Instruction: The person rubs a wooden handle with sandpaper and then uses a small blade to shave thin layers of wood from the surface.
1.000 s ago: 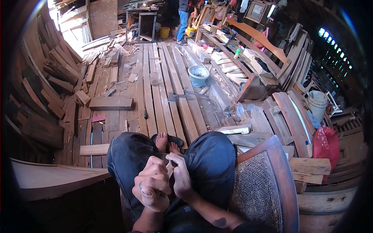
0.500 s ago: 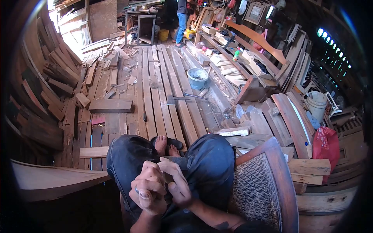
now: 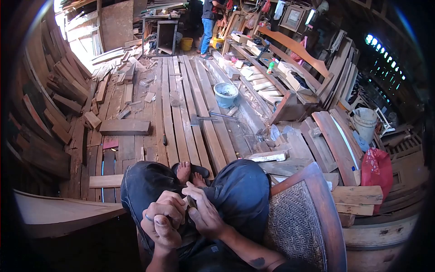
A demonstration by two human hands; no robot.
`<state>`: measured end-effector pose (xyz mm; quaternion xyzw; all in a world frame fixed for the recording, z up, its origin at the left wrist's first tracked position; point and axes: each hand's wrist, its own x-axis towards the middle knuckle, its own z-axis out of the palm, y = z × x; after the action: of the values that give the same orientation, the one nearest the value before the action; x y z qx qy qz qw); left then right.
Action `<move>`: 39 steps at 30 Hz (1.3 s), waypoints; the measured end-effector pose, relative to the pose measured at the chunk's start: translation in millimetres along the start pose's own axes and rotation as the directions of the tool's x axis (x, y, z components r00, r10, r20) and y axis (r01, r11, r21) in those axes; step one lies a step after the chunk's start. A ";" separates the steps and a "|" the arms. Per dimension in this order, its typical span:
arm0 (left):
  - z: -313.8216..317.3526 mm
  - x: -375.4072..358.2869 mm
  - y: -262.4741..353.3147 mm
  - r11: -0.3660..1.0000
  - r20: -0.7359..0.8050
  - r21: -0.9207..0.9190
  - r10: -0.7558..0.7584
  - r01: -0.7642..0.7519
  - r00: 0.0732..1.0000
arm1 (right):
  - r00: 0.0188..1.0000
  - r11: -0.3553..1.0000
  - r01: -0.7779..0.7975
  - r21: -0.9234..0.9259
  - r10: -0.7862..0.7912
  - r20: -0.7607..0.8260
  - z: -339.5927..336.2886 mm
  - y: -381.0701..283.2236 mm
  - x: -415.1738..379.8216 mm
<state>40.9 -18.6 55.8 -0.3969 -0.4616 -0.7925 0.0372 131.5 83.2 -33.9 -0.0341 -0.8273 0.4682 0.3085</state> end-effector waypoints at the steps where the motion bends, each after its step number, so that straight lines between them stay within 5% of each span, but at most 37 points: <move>1: -0.6 1.1 -0.3 0.999 -0.005 0.040 0.018 -0.018 1.000 | 1.000 1.000 -0.006 0.001 0.006 0.005 -1.3 -1.5 1.0; 14: -17.5 -2.3 -13.1 0.981 -0.023 -0.192 -0.003 -0.002 1.000 | 0.994 0.992 0.002 0.125 -0.016 0.104 -4.4 4.5 12.1; 17: -12.7 0.2 -10.8 0.984 -0.046 -0.175 0.000 -0.008 0.999 | 0.992 0.998 0.067 0.015 -0.068 0.111 -2.6 8.3 13.7; 23: -7.4 0.2 -10.0 0.990 -0.025 -0.137 0.030 -0.033 0.999 | 0.995 0.986 0.092 0.140 -0.088 -0.037 8.4 -2.3 14.7; 26: -8.0 0.2 -11.4 0.987 -0.023 -0.158 0.031 -0.034 0.999 | 0.994 0.995 0.103 -0.002 -0.103 -0.049 9.1 12.9 12.3; 32: -7.1 2.7 -11.4 0.985 -0.020 -0.168 0.036 -0.039 0.999 | 0.992 0.974 0.119 0.190 -0.111 -0.055 9.4 0.5 15.4; 39: -10.0 1.7 -13.0 0.984 0.006 -0.173 0.032 -0.031 0.999 | 0.999 0.979 0.021 0.204 -0.014 -0.037 6.8 3.4 13.5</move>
<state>28.3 -18.4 45.2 -0.4093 -0.3847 -0.8272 0.0130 116.1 84.6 -32.6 -0.0033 -0.7693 0.5475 0.3291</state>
